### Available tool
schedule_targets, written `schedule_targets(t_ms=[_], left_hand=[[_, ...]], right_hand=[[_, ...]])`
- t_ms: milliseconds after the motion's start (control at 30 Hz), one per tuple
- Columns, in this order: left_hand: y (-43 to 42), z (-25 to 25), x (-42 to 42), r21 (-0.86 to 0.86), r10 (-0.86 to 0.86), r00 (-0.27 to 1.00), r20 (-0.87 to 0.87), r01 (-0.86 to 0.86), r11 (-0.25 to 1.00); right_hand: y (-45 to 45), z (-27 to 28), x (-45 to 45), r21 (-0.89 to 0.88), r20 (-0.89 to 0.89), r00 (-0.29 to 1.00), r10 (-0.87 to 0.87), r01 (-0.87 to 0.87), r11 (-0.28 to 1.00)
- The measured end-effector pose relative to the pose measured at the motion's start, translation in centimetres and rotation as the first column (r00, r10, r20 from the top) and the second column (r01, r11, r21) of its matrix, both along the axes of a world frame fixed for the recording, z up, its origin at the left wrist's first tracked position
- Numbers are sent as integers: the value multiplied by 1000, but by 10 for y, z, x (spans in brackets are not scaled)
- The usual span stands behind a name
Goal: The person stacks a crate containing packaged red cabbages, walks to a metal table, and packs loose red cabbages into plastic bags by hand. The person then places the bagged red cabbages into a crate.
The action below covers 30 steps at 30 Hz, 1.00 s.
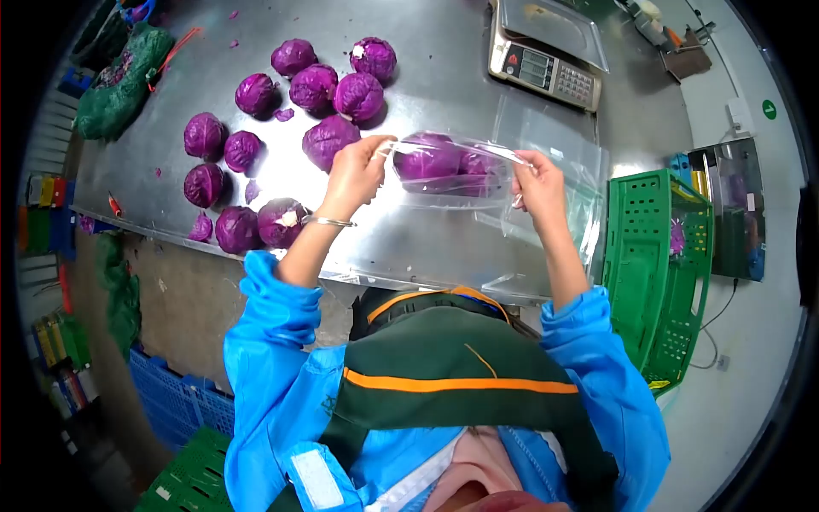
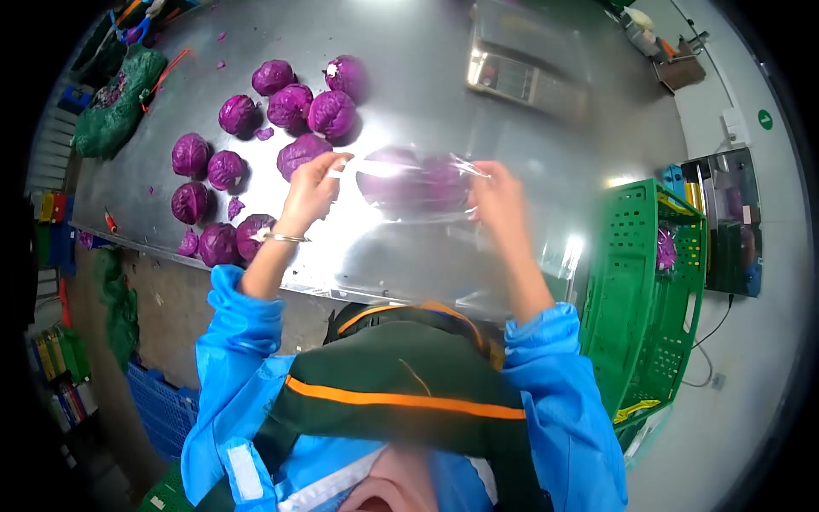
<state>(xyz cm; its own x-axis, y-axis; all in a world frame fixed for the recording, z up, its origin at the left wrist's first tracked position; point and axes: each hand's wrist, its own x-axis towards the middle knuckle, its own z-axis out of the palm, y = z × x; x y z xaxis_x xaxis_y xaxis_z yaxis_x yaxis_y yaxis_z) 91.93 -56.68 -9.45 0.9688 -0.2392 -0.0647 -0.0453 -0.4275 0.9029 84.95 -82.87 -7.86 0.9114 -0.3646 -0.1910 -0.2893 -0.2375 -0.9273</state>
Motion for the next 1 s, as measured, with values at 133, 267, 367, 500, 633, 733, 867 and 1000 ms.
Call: schedule_targets(t_ms=[133, 267, 367, 500, 633, 733, 867, 1000], left_hand=[[-9, -45, -29, -15, 59, 984, -169, -62, 998], [2, -55, -41, 276, 35, 990, 140, -73, 958], [-2, -34, -86, 171, -13, 720, 694, -147, 974], [-16, -36, -91, 289, -365, 858, 361, 269, 919], [-15, -46, -78, 437, -249, 805, 538, -14, 899], [-22, -24, -88, 385, -190, 706, 682, -125, 915], [-24, -39, -136, 133, -96, 895, 435, 41, 990], [-18, -59, -149, 308, -15, 969, 248, -64, 949]], right_hand=[[5, -17, -23, -64, -103, 992, -72, 66, 996], [21, -10, -38, -32, 8, 1000, -6, 6, 999], [39, -40, -53, -74, -102, 987, 125, -133, 988], [68, -21, -51, -20, 114, 987, 115, -113, 993], [37, -11, -99, 324, -56, 985, 166, -139, 936], [-33, -78, -71, 321, -122, 989, -83, 118, 940], [-40, -101, -7, 345, -329, 943, -60, 179, 921], [-27, -146, 24, 321, -341, 935, 98, 18, 947]])
